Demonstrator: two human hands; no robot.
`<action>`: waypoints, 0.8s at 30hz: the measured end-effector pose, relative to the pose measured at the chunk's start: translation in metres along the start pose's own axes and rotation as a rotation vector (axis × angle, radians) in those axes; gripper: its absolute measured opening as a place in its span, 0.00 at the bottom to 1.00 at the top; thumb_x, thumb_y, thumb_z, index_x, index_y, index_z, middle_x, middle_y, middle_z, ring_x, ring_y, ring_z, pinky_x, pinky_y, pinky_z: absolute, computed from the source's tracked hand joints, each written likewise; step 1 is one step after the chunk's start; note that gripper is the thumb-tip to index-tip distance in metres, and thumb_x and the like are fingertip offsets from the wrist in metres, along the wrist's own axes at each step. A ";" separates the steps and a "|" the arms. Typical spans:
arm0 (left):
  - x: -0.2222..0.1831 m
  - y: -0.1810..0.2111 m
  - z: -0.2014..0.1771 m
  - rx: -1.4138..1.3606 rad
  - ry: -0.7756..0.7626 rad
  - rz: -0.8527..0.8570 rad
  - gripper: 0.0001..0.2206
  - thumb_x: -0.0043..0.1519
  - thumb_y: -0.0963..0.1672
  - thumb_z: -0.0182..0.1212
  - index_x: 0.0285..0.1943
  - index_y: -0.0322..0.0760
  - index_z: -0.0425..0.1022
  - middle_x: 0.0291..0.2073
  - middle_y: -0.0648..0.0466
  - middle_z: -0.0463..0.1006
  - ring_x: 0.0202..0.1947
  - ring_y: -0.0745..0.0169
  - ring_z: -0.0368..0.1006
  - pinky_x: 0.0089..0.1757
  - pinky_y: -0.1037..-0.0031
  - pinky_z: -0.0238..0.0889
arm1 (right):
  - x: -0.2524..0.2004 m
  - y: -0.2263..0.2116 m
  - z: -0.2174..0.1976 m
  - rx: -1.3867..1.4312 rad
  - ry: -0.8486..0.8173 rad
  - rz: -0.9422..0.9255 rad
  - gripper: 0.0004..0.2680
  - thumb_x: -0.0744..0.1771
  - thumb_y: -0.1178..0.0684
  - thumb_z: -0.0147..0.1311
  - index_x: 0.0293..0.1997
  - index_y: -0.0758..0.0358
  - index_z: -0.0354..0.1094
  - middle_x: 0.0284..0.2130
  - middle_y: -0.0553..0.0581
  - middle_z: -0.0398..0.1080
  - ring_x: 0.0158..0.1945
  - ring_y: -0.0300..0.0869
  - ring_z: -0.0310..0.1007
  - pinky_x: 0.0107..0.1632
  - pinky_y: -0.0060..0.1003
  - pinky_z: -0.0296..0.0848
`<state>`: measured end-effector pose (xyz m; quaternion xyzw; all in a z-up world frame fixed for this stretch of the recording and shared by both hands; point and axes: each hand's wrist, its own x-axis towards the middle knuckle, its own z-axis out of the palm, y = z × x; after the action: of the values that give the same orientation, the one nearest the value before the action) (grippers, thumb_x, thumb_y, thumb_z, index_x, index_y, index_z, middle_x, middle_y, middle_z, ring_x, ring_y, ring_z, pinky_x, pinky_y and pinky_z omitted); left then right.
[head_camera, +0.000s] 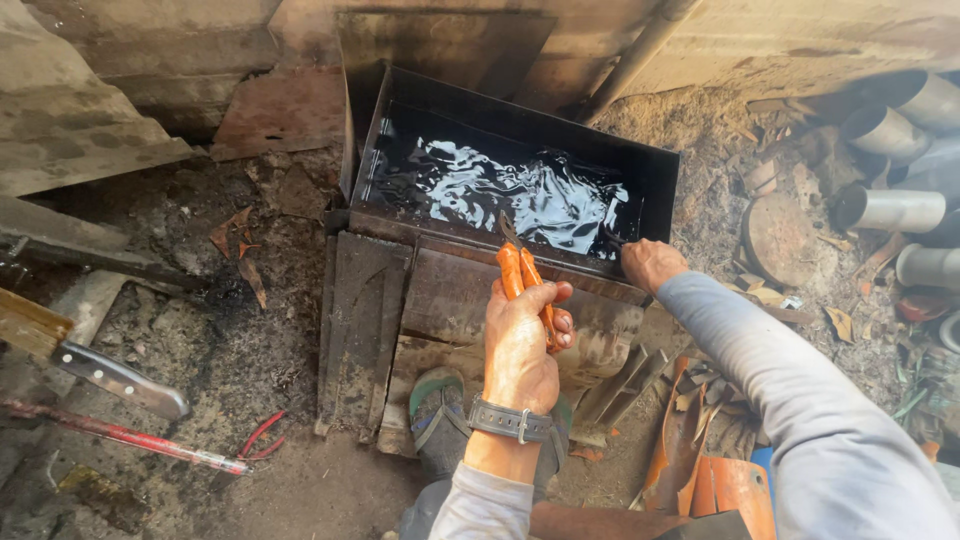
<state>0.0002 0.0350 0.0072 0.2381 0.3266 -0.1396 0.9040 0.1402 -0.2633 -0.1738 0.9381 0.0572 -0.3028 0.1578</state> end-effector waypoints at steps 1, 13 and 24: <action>0.000 0.001 -0.001 0.007 0.002 0.005 0.14 0.60 0.38 0.55 0.54 0.36 0.63 0.34 0.48 0.76 0.20 0.68 0.66 0.22 0.77 0.59 | 0.001 0.001 0.000 0.033 0.016 -0.007 0.11 0.68 0.56 0.46 0.46 0.66 0.78 0.45 0.70 0.77 0.50 0.58 0.80 0.52 0.50 0.80; 0.010 -0.011 -0.009 1.191 0.043 0.597 0.21 0.61 0.39 0.55 0.65 0.30 0.62 0.40 0.36 0.76 0.43 0.31 0.75 0.42 0.48 0.65 | -0.038 0.004 -0.061 0.267 0.001 0.254 0.14 0.66 0.53 0.50 0.54 0.68 0.74 0.52 0.75 0.73 0.57 0.65 0.74 0.58 0.54 0.73; 0.007 -0.019 -0.018 1.622 0.068 0.594 0.27 0.54 0.37 0.59 0.64 0.31 0.58 0.47 0.32 0.71 0.48 0.24 0.69 0.44 0.41 0.63 | -0.082 -0.064 -0.109 0.149 0.138 0.152 0.11 0.67 0.53 0.50 0.49 0.65 0.76 0.46 0.70 0.77 0.50 0.61 0.79 0.48 0.58 0.77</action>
<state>-0.0116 0.0277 -0.0162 0.8893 0.0772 -0.0805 0.4436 0.1202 -0.1678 -0.0590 0.9675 -0.0260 -0.2281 0.1059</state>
